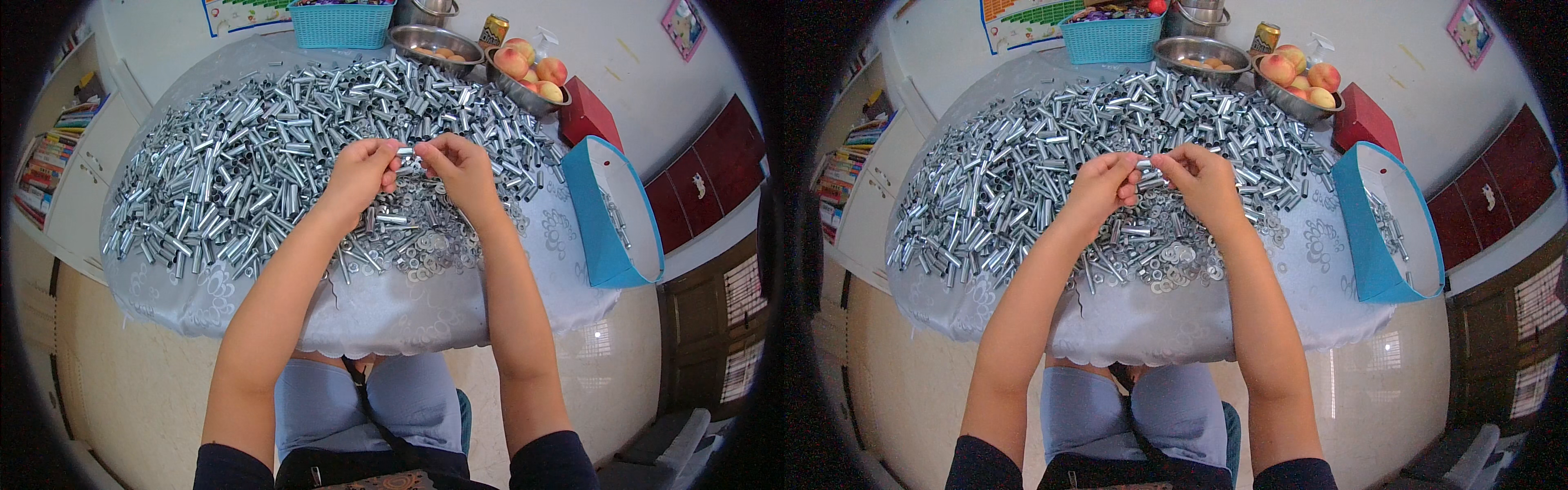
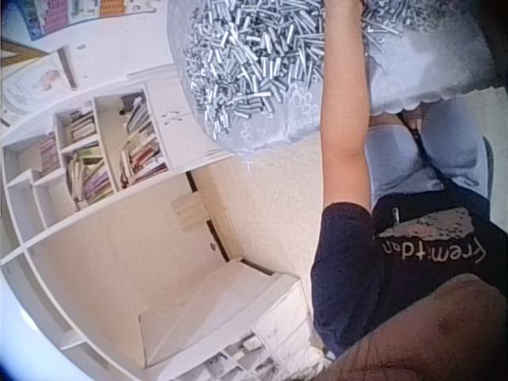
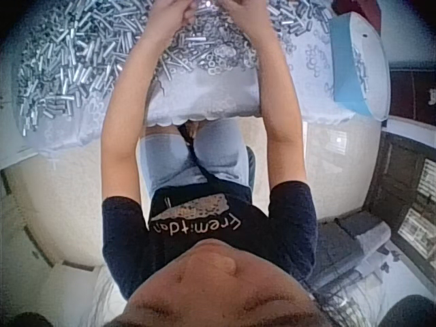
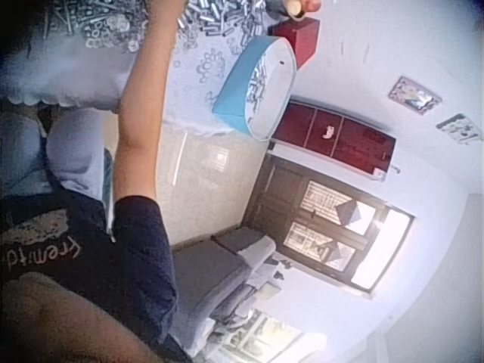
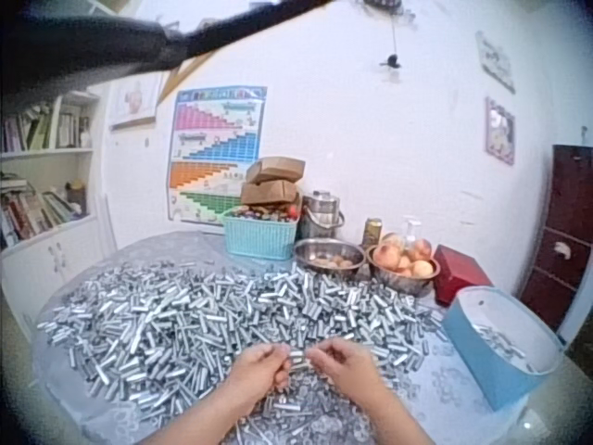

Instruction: The person sits at a table covered with a large pile of metal bolts and washers. They repeatedly pick up a bolt and a washer, thread the washer onto the bolt, and place the assembled unit into a blue container on the right side of the table.

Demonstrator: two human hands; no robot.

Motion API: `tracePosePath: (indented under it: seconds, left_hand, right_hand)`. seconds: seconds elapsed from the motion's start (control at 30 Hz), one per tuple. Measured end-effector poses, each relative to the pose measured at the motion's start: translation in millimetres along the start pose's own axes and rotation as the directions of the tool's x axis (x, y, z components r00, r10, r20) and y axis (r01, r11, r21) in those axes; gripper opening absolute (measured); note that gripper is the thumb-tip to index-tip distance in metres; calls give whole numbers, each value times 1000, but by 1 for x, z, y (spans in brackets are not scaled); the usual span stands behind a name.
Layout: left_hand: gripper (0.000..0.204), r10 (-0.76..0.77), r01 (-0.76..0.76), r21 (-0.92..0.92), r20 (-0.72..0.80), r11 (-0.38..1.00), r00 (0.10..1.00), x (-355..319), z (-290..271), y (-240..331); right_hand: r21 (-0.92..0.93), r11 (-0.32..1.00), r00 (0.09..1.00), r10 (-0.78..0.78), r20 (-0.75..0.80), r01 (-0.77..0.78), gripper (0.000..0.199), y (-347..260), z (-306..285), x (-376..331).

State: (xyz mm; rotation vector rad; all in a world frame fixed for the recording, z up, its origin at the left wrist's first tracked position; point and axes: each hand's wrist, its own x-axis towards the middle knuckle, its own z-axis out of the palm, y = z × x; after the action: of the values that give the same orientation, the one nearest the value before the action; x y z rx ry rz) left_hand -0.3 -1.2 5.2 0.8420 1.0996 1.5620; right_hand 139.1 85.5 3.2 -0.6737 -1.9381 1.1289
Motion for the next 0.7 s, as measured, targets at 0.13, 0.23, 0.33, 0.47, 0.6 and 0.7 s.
tracePosePath:
  seconds: [0.13,0.23,0.33,0.47,0.6,0.7]
  left_hand:
    - [18,13,-12,15,-43,1000,999,0,-2,-4]
    - [18,7,-7,4,-74,1000,997,2,-3,-4]
    - [19,15,-14,19,-35,1000,999,0,0,-1]
    - [19,45,-45,37,25,998,999,-1,0,-1]
    - [20,49,-51,35,59,998,997,0,-1,-3]
    - [20,40,-43,48,73,998,997,1,-1,-1]
  right_hand:
    - [6,1000,1000,-15,15,15,20,-8,7,-4]
    - [21,999,998,-43,51,42,22,-4,5,-3]
    - [-9,997,991,81,102,-80,27,-11,-1,-4]
    - [-61,998,995,33,96,-27,36,-14,1,-6]
    - [-63,995,987,87,134,-79,41,-12,-1,-5]
    - [-41,986,972,163,168,-159,42,-14,-4,-6]
